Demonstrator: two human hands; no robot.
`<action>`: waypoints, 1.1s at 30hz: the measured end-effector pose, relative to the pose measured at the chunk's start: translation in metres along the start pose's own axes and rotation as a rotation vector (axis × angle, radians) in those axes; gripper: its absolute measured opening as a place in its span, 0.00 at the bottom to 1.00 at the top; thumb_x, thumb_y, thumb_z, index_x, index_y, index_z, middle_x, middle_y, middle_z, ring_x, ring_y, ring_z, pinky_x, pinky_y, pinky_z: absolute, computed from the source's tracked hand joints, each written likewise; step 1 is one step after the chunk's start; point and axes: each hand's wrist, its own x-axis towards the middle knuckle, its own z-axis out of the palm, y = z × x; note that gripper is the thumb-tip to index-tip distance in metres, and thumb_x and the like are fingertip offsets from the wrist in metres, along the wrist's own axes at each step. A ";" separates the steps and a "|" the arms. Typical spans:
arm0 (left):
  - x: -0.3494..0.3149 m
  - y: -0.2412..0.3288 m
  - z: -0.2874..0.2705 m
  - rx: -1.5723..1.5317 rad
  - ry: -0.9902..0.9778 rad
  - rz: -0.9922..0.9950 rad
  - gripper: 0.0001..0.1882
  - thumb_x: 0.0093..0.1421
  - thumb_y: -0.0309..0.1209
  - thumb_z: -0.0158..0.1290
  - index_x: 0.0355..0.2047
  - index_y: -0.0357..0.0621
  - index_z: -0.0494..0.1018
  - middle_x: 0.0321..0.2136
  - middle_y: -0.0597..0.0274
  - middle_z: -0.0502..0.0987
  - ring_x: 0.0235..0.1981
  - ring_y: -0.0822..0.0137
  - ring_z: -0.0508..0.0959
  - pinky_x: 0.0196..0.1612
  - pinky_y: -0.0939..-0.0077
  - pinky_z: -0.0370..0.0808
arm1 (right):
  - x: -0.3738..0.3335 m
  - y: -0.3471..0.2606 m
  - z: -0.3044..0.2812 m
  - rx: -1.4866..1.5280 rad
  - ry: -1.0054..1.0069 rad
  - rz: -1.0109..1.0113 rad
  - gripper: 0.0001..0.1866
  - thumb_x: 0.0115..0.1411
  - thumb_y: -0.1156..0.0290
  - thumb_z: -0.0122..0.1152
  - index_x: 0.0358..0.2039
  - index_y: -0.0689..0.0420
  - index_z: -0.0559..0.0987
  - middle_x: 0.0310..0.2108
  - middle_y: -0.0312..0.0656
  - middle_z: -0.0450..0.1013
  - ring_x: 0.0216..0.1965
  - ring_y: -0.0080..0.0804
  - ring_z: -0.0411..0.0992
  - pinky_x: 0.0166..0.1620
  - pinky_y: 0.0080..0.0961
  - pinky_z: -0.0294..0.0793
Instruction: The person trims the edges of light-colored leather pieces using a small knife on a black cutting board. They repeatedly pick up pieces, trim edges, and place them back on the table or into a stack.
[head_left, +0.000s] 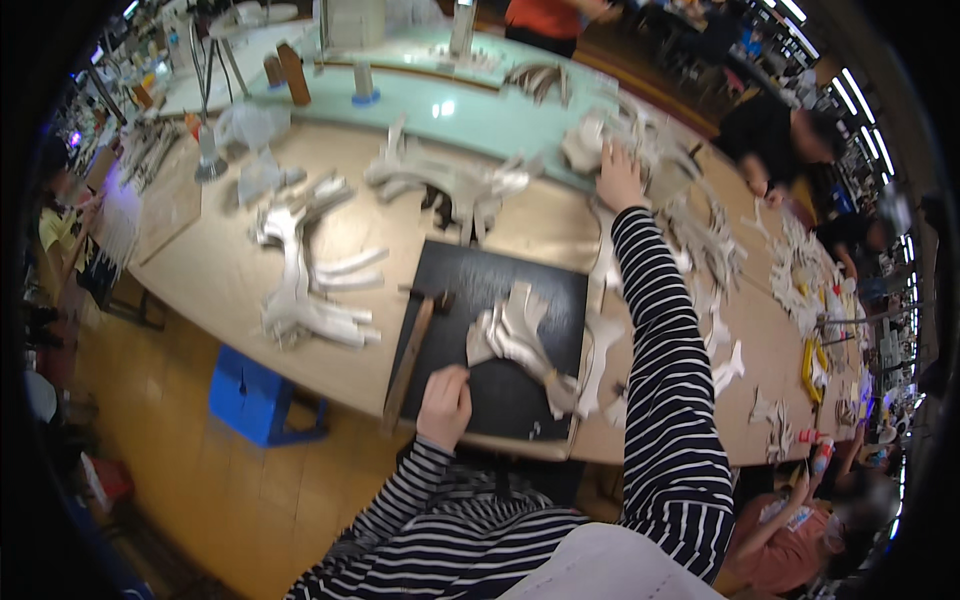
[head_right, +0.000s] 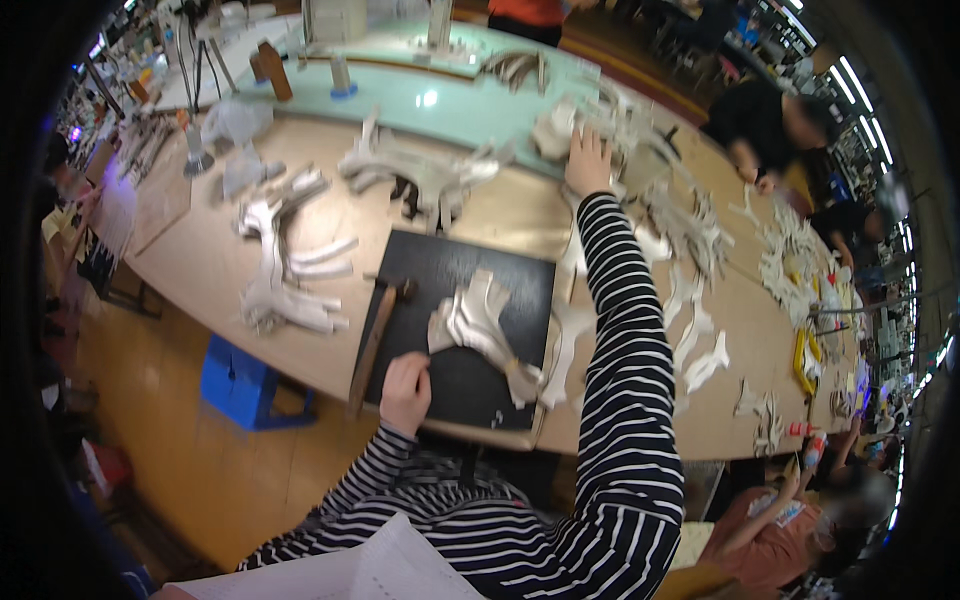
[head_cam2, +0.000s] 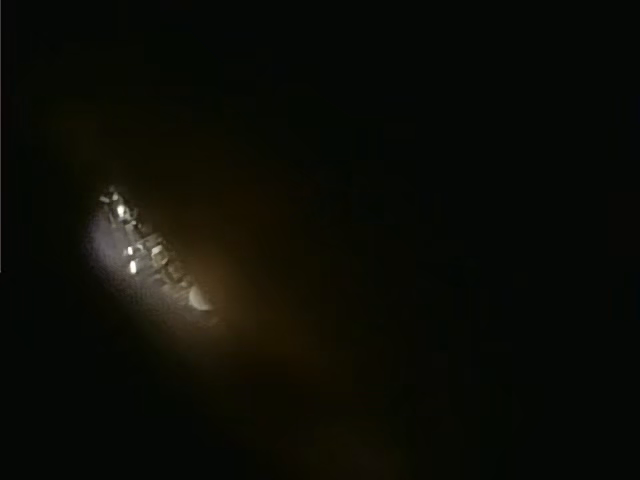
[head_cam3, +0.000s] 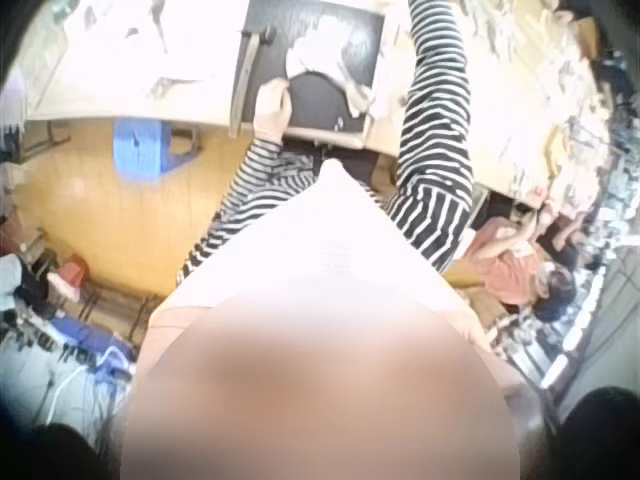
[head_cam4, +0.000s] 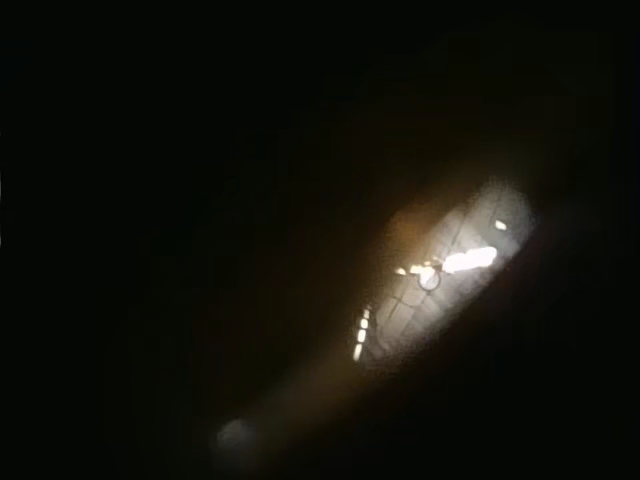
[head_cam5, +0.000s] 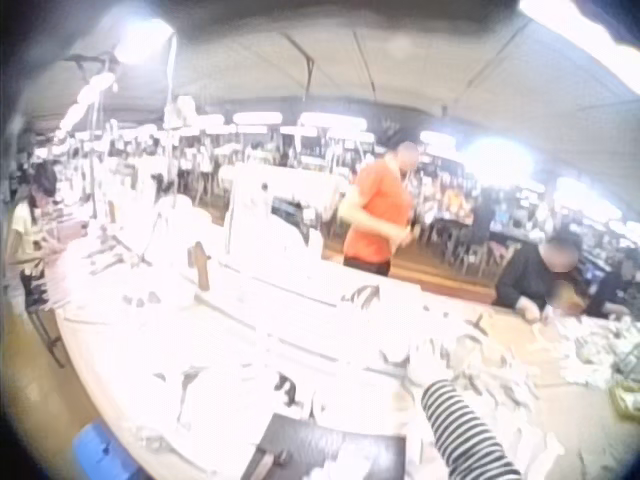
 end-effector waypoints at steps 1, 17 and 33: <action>0.000 -0.001 0.000 0.009 -0.008 0.001 0.11 0.52 0.15 0.54 0.37 0.36 0.74 0.37 0.52 0.77 0.40 0.52 0.77 0.45 0.65 0.75 | -0.019 -0.007 -0.014 0.201 0.010 -0.045 0.33 0.58 0.66 0.58 0.64 0.56 0.62 0.62 0.50 0.62 0.56 0.45 0.68 0.60 0.46 0.64; 0.015 0.019 -0.021 -0.463 -0.469 -0.576 0.14 0.63 0.36 0.56 0.43 0.38 0.77 0.46 0.55 0.79 0.50 0.65 0.77 0.52 0.67 0.73 | -0.300 -0.157 -0.223 1.249 -0.346 0.354 0.31 0.49 0.65 0.67 0.52 0.67 0.72 0.38 0.54 0.73 0.40 0.51 0.74 0.44 0.40 0.73; 0.009 0.099 -0.005 -1.829 -0.404 -0.881 0.06 0.63 0.30 0.54 0.32 0.44 0.69 0.27 0.66 0.70 0.24 0.74 0.67 0.36 0.76 0.69 | -0.390 -0.148 -0.288 1.752 -0.107 0.261 0.07 0.55 0.77 0.64 0.36 0.61 0.81 0.38 0.41 0.71 0.41 0.33 0.72 0.42 0.25 0.72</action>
